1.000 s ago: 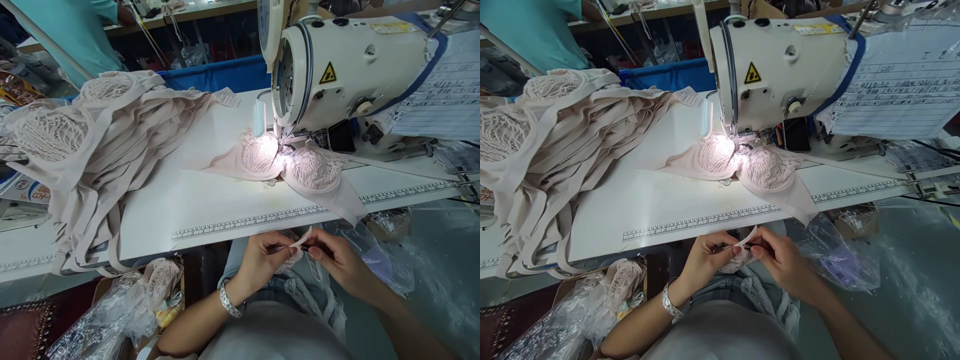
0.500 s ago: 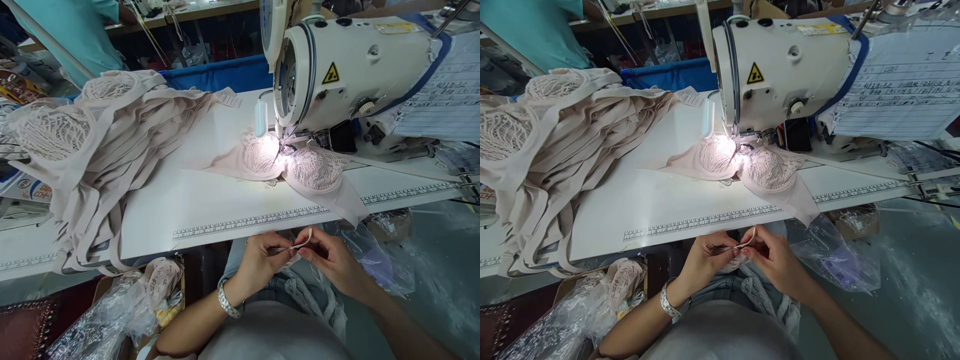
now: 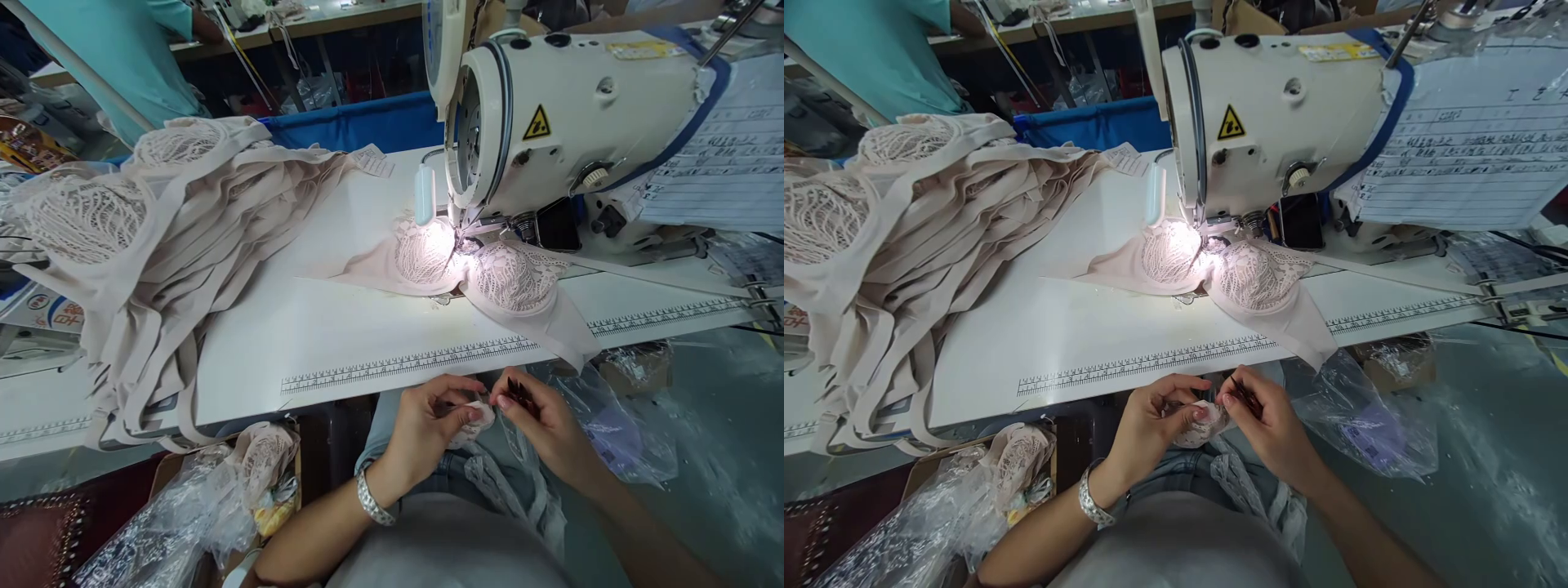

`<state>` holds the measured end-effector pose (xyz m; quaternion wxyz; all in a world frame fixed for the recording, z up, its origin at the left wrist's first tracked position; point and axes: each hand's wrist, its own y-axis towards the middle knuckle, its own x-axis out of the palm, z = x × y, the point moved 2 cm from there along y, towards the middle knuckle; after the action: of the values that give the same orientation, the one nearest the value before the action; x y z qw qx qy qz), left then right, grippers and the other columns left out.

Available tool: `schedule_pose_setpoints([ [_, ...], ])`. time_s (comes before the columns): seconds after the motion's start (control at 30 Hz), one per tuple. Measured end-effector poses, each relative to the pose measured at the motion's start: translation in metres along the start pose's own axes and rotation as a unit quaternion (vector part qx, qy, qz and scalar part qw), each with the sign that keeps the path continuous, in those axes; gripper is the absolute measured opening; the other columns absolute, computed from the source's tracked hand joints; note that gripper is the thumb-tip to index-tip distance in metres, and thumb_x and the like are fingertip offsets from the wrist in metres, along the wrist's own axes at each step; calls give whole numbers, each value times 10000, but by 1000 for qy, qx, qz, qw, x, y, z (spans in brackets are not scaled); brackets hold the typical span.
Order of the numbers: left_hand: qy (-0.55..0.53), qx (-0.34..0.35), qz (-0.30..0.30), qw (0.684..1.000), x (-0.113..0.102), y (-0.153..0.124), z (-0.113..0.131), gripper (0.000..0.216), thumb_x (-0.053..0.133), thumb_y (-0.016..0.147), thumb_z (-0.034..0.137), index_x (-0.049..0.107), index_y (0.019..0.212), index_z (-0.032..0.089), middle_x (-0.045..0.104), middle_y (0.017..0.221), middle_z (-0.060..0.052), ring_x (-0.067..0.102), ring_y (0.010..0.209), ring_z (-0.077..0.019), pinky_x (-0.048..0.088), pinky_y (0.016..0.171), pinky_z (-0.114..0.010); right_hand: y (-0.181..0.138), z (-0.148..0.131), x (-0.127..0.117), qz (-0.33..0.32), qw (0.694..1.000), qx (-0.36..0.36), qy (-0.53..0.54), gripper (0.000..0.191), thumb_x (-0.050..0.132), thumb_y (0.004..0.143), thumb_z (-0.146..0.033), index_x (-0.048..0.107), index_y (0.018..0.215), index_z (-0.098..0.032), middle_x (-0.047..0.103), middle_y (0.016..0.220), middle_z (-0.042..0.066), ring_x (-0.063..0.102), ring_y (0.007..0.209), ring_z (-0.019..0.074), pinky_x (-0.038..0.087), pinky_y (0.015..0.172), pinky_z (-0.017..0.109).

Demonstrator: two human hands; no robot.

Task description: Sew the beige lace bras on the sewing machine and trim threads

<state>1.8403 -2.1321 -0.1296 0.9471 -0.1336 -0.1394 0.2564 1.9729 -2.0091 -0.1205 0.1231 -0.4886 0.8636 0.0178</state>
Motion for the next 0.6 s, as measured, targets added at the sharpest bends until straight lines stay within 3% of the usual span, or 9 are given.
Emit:
schedule_pose_setpoints([
  [0.17, -10, -12, 7, 1000, 1, -1, 0, 341, 827, 729, 271, 749, 1038, 148, 724, 701, -23, 604, 608, -100, 483, 585, -174, 0, -7, 6, 9, 998, -45, -31, 246, 537, 992, -382, 613, 835, -209, 523, 732, -12, 432, 540, 101, 354, 495, 239],
  [0.37, 23, 4, -3, 1000, 1, 0, -3, 354, 811, 752, 280, 713, 1069, 156, 714, 716, -17, 639, 666, -131, 515, 635, -206, 0, -11, 7, 41, 997, -46, -54, 225, 618, 941, -353, 641, 768, -211, 606, 735, 7, 445, 500, 95, 362, 456, 238],
  [0.47, 136, 66, -32, 988, -13, -2, -5, 177, 756, 809, 239, 727, 970, 172, 719, 815, -37, 645, 736, -142, 493, 663, -215, -6, -13, -1, 52, 997, -48, -15, 184, 605, 969, -329, 676, 837, -223, 614, 614, -14, 497, 455, 105, 368, 435, 234],
  [0.53, 241, 116, -75, 961, -28, -6, -6, 53, 709, 846, 201, 733, 882, 170, 702, 830, -45, 625, 748, -140, 464, 666, -221, -13, -12, -9, 54, 997, -52, 34, 135, 593, 991, -297, 694, 924, -237, 602, 522, -37, 548, 418, 121, 390, 422, 232],
  [0.6, 315, 141, -124, 930, -44, -12, -6, 67, 668, 878, 185, 725, 848, 167, 673, 794, -43, 605, 751, -144, 450, 682, -233, -22, -9, -18, 61, 993, -64, 76, 113, 593, 995, -251, 703, 967, -251, 607, 497, -46, 574, 386, 129, 414, 408, 229],
])
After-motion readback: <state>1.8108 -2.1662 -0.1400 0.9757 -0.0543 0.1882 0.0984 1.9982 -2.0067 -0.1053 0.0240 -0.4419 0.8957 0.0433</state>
